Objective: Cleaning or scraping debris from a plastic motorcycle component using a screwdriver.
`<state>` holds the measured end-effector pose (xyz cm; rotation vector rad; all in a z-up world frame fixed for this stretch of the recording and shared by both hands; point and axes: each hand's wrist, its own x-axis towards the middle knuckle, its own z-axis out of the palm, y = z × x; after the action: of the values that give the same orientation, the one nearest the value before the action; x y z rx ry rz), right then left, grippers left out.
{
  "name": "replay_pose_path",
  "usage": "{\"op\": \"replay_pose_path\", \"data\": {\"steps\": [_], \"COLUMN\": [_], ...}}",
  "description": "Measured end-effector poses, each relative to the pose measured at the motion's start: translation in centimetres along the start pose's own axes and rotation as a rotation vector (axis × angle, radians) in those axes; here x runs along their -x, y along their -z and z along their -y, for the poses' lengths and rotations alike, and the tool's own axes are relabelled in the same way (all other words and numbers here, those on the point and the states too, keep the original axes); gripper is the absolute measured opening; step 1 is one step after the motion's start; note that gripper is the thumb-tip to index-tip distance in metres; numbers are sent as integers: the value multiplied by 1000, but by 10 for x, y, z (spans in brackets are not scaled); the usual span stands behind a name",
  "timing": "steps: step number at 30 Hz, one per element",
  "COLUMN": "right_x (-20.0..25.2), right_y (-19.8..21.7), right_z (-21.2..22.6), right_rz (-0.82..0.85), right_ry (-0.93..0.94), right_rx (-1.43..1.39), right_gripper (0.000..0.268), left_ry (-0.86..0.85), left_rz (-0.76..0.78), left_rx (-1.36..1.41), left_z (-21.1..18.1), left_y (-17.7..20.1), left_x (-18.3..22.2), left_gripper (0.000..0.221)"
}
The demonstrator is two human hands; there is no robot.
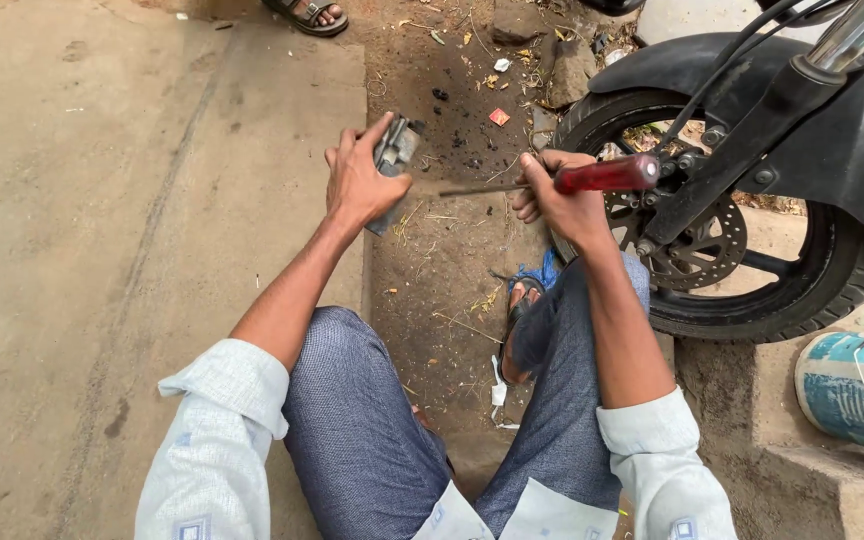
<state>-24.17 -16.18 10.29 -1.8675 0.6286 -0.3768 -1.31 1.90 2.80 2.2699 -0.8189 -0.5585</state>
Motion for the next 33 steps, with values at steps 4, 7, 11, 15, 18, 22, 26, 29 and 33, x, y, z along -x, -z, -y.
{"op": "replay_pose_path", "data": {"steps": [4,7,11,15,18,22,26,29,33], "right_x": [12,14,25,29,24,19,9,-4,-17], "right_y": [4,10,12,14,8,1,-23,-41,-49], "right_z": [-2,-13,-12,-21,-23,-23,-16,-19,-46], "right_rz": [25,-11,-62,-85,-94,-119,-92,-106,-145], "right_ry": [-126,102,200,273,291,275,324,319,246], "right_rx": [55,-47,25,-92,-77,26,138,243,-50], "right_gripper": [33,31,31,29,27,27,23,29,37], "left_ry": [-68,-152,-186,-79,-194,-172,-216,-292,-407], "left_rz": [-89,-20,76,145,130,124,140,111,-7], "left_rx": [98,64,2,-22,-122,-33,-161,-171,-184], "left_z": [2,4,5,0,-5,-19,-22,-18,-4], "left_y": [8,5,0,4,11,20,27,21,13], "left_x": [-3,-2,0,-1,8,15,24,17,13], "left_gripper": [97,96,99,100,97,94,92,89,85]}}
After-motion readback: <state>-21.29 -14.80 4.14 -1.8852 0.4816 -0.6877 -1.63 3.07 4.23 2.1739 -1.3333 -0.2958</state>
